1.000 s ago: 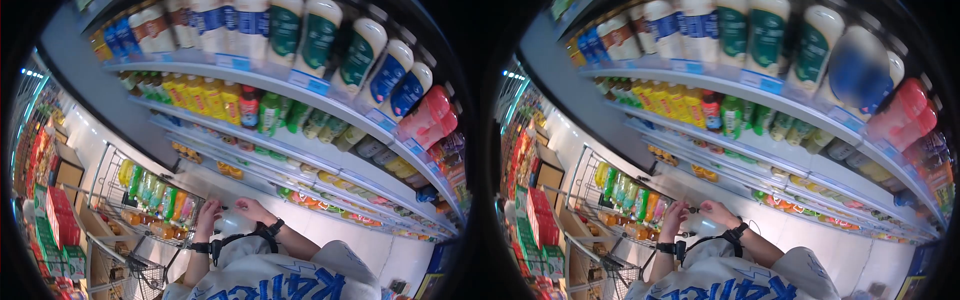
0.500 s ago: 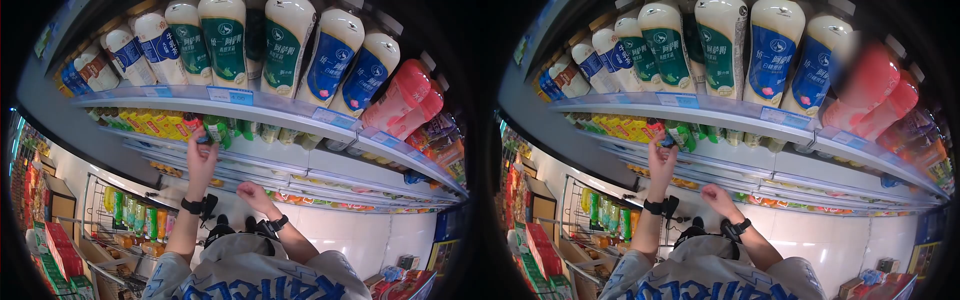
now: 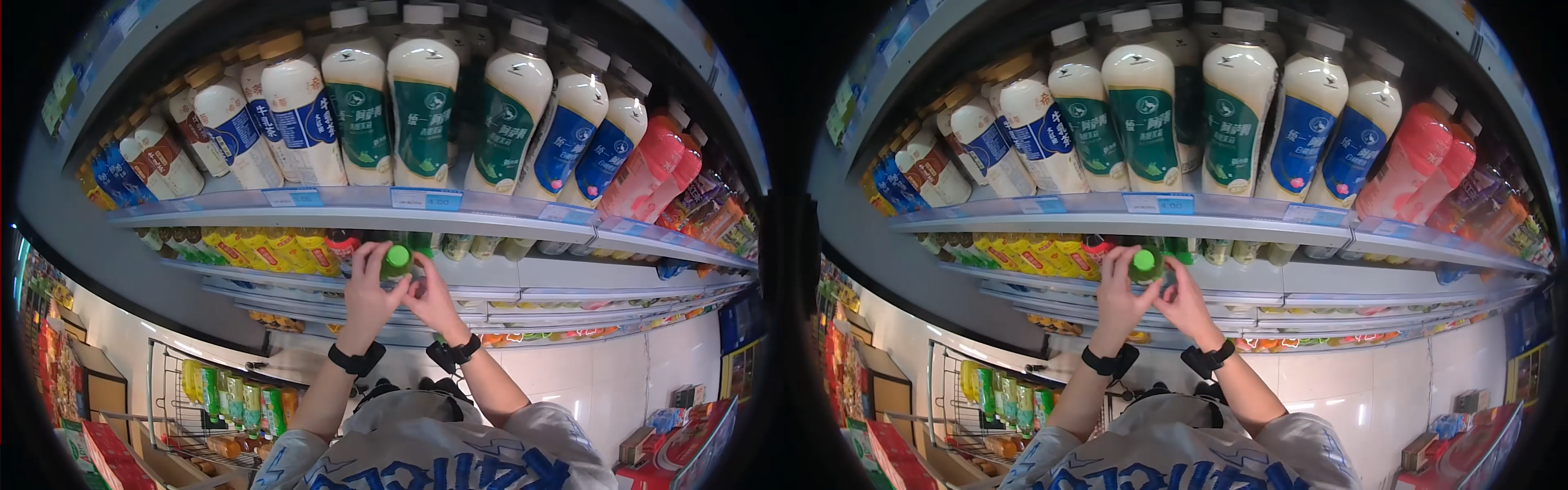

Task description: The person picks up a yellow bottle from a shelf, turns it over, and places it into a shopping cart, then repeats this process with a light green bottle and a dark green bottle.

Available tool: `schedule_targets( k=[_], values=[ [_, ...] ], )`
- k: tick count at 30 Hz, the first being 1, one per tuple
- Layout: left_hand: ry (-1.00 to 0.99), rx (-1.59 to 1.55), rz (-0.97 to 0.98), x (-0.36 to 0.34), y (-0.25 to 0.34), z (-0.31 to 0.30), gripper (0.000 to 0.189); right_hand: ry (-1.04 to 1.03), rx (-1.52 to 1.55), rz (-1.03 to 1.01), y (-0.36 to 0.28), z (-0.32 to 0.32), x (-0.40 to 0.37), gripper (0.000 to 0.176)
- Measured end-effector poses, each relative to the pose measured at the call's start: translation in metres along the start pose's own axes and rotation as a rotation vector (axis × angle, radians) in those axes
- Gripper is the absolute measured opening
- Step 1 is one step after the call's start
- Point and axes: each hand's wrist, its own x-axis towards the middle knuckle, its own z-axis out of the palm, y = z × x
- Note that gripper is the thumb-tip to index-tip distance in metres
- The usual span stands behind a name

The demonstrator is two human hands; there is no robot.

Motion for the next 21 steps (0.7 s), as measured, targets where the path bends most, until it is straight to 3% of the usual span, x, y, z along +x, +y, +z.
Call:
schedule_targets(
  k=[1,4,8,10,12,14,15,16,18,19,20,21],
  values=[
    [-0.009,-0.040,0.013,-0.005,-0.002,-0.001,0.058,0.001,-0.198,-0.214,0.010,0.006,0.011,0.070],
    [-0.024,-0.089,0.048,-0.018,-0.011,-0.003,0.062,-0.081,-0.221,-0.224,0.010,0.017,0.020,0.066],
    [-0.078,-0.230,-0.115,-0.020,-0.022,-0.015,0.064,-0.028,-0.271,-0.247,0.018,0.030,0.018,0.067],
    [-0.098,-0.242,-0.099,-0.018,-0.026,-0.029,0.068,-0.026,-0.225,-0.217,0.000,0.032,0.014,0.064],
    [-0.067,-0.317,0.015,-0.017,-0.028,-0.041,0.068,0.036,-0.403,-0.428,-0.010,0.034,0.007,0.066],
    [-0.068,-0.376,0.009,-0.024,-0.033,-0.051,0.075,0.015,-0.274,-0.294,-0.035,0.034,-0.011,0.063],
    [-0.091,-0.608,-0.159,-0.028,-0.034,-0.056,0.078,-0.004,-0.145,-0.181,-0.042,0.032,-0.016,0.060],
    [-0.112,-0.839,-0.331,-0.030,-0.032,-0.063,0.081,-0.005,-0.147,-0.182,-0.032,0.028,-0.021,0.060],
    [-0.124,-1.003,-0.399,-0.032,-0.030,-0.078,0.089,0.175,-0.083,-0.212,-0.004,0.020,-0.035,0.061],
    [-0.116,-1.143,-0.455,-0.036,-0.032,-0.082,0.090,0.206,-0.137,-0.191,-0.004,0.018,-0.041,0.050],
    [-0.110,-1.283,-0.511,-0.039,-0.033,-0.084,0.090,0.204,-0.138,-0.190,0.002,0.016,-0.048,0.050],
    [-0.114,-1.351,-0.490,-0.041,-0.035,-0.083,0.090,0.013,0.264,0.066,0.002,0.015,-0.053,0.052]
  ],
)
